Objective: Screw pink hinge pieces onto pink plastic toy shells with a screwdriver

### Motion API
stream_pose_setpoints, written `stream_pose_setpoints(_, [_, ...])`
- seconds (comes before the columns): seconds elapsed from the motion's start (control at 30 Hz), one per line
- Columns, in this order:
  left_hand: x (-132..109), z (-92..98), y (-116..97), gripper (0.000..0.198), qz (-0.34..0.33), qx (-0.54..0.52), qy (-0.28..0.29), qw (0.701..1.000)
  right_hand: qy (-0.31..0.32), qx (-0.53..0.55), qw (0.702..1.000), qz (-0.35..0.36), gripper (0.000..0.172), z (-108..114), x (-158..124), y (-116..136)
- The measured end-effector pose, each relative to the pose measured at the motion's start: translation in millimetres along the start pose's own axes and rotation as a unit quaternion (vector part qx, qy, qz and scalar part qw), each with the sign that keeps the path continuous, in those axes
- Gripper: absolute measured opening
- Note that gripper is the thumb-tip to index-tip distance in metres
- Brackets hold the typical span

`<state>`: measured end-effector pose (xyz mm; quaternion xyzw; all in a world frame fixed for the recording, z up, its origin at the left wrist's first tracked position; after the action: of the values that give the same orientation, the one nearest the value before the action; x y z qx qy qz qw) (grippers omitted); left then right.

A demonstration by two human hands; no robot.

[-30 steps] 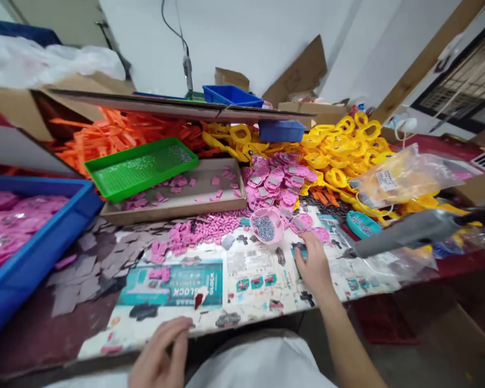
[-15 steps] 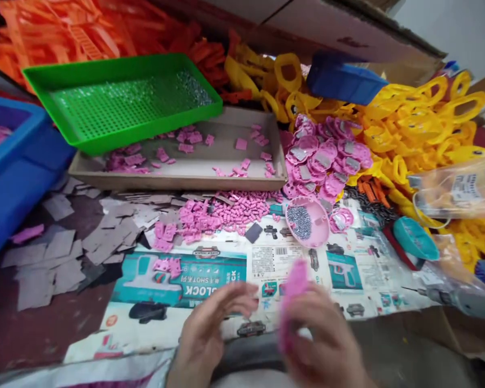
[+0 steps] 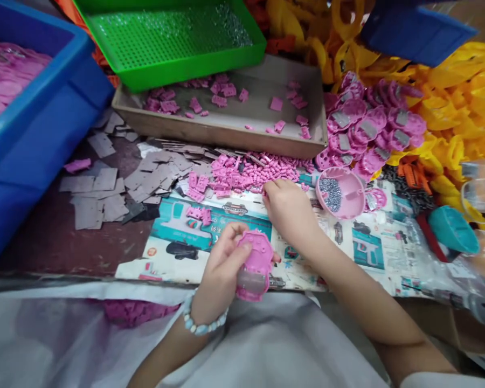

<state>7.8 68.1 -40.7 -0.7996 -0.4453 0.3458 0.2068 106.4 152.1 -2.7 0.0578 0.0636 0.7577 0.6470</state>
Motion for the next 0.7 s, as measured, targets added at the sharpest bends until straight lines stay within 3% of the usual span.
stream_pose_setpoints(0.13, [3,8.0,-6,0.026,-0.061,0.119,-0.039,0.990,0.009,0.029,0.999,-0.018,0.020,4,-8,-8])
stream_pose_setpoints(0.27, [2,8.7,-17,0.018,-0.123,0.239,-0.054,0.962,0.001,0.133,0.991,0.016,0.025,25,-27,-11])
stream_pose_setpoints(0.37, [1,4.6,-19,0.016,-0.151,0.288,-0.039,0.945,0.024,0.277,0.959,0.063,0.016,41,-43,-1])
stream_pose_setpoints(0.47, [0,0.2,-17,0.019,-0.170,0.338,-0.023,0.925,0.048,0.421,0.905,0.045,0.008,46,-52,1])
stream_pose_setpoints(0.6, [-1,-6.1,-17,0.021,-0.187,0.401,-0.012,0.897,0.076,0.461,0.884,0.025,0.005,36,-53,-3])
stream_pose_setpoints(0.7, [-5,-13.8,-21,0.020,-0.225,0.462,-0.006,0.858,0.099,0.472,0.876,0.015,0.006,29,-52,-6])
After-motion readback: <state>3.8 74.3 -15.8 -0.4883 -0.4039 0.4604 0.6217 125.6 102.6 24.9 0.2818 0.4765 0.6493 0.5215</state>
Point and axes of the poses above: each hand's wrist, its own x-axis towards the middle knuckle, its own z-axis out of the back of the hand, y = z × x, the point moved 7 cm from there along x, towards the middle knuckle, and after that the axes turned 6 degrees about -z, right-handed, at the moved point
